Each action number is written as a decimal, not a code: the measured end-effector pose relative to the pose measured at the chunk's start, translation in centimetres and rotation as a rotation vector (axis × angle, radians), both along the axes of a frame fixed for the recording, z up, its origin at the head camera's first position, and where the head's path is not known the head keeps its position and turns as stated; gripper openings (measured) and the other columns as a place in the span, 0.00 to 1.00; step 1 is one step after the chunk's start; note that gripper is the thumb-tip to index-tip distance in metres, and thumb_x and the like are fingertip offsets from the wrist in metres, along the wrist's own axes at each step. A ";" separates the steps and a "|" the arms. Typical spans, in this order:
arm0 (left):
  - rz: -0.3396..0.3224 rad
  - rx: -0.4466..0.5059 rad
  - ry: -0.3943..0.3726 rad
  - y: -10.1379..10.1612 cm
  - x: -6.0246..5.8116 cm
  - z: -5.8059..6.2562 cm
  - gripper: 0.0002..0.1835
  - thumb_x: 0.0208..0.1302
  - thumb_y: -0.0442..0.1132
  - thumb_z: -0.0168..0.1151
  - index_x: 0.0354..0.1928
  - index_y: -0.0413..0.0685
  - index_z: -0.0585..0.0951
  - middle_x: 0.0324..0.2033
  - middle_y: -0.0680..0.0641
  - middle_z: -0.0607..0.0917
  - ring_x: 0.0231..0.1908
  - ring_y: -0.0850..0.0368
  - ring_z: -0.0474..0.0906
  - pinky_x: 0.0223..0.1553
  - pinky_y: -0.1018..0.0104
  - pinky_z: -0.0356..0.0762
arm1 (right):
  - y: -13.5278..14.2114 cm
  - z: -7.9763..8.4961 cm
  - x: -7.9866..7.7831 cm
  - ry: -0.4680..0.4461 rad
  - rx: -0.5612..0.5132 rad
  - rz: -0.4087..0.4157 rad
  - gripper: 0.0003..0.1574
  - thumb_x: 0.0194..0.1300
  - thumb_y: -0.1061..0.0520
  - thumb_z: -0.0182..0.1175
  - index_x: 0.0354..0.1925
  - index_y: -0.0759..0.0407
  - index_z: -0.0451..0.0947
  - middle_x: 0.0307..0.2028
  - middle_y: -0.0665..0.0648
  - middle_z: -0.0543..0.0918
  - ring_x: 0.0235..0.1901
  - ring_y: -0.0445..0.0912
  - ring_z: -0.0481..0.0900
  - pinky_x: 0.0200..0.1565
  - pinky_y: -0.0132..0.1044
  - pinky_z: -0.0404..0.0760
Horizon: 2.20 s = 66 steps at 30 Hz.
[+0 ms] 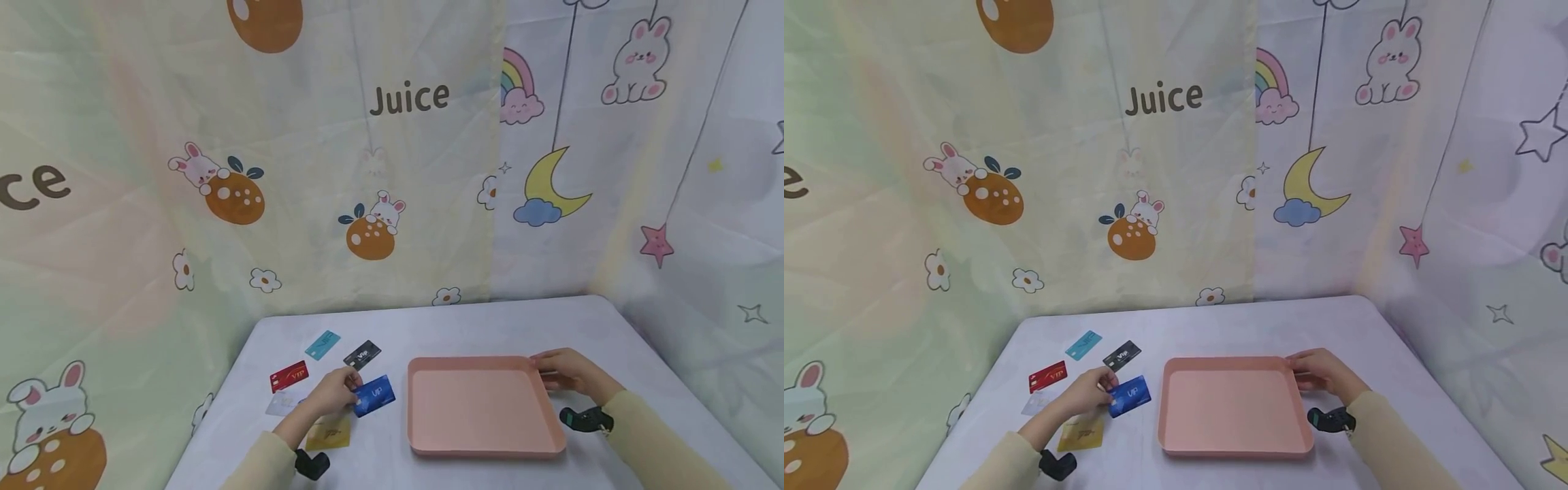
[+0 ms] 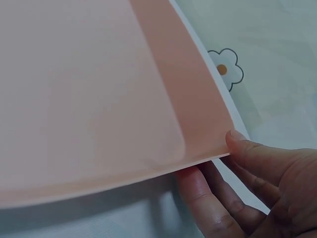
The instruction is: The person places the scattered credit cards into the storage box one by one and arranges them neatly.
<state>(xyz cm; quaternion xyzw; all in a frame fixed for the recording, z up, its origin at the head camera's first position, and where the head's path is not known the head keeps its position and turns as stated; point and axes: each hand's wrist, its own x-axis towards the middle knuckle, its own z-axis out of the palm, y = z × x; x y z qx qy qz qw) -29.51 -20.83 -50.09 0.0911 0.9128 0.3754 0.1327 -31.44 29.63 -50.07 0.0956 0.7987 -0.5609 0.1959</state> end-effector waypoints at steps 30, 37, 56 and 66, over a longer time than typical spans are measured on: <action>0.124 0.573 -0.085 2.8 -1.7 0.9 0.17 0.67 0.32 0.69 0.54 0.31 0.78 0.45 0.40 0.88 0.40 0.54 0.86 0.42 0.60 0.89 | -0.6 0.2 -0.2 -0.001 0.076 -0.017 0.31 0.75 0.55 0.60 0.63 0.79 0.70 0.47 0.67 0.87 0.35 0.45 0.86 0.36 0.34 0.86; 0.104 0.626 -0.118 4.2 -1.1 1.3 0.18 0.67 0.32 0.69 0.55 0.30 0.77 0.42 0.41 0.89 0.35 0.56 0.88 0.40 0.61 0.89 | -0.7 0.2 0.0 0.012 0.073 -0.016 0.30 0.75 0.56 0.60 0.62 0.79 0.72 0.45 0.65 0.87 0.34 0.45 0.86 0.36 0.34 0.87; 0.031 0.736 -0.174 10.2 1.6 0.5 0.16 0.68 0.30 0.67 0.55 0.29 0.81 0.38 0.44 0.90 0.33 0.58 0.88 0.36 0.63 0.88 | -0.8 0.2 0.0 0.012 0.059 -0.025 0.27 0.75 0.57 0.60 0.61 0.78 0.73 0.41 0.59 0.88 0.33 0.44 0.86 0.35 0.34 0.87; 0.028 0.738 -0.205 13.3 2.4 -0.1 0.11 0.67 0.27 0.66 0.50 0.33 0.84 0.36 0.44 0.90 0.31 0.57 0.88 0.36 0.60 0.89 | -0.9 0.2 -0.1 0.003 0.066 -0.023 0.29 0.75 0.58 0.58 0.64 0.78 0.70 0.44 0.63 0.88 0.34 0.44 0.85 0.37 0.35 0.87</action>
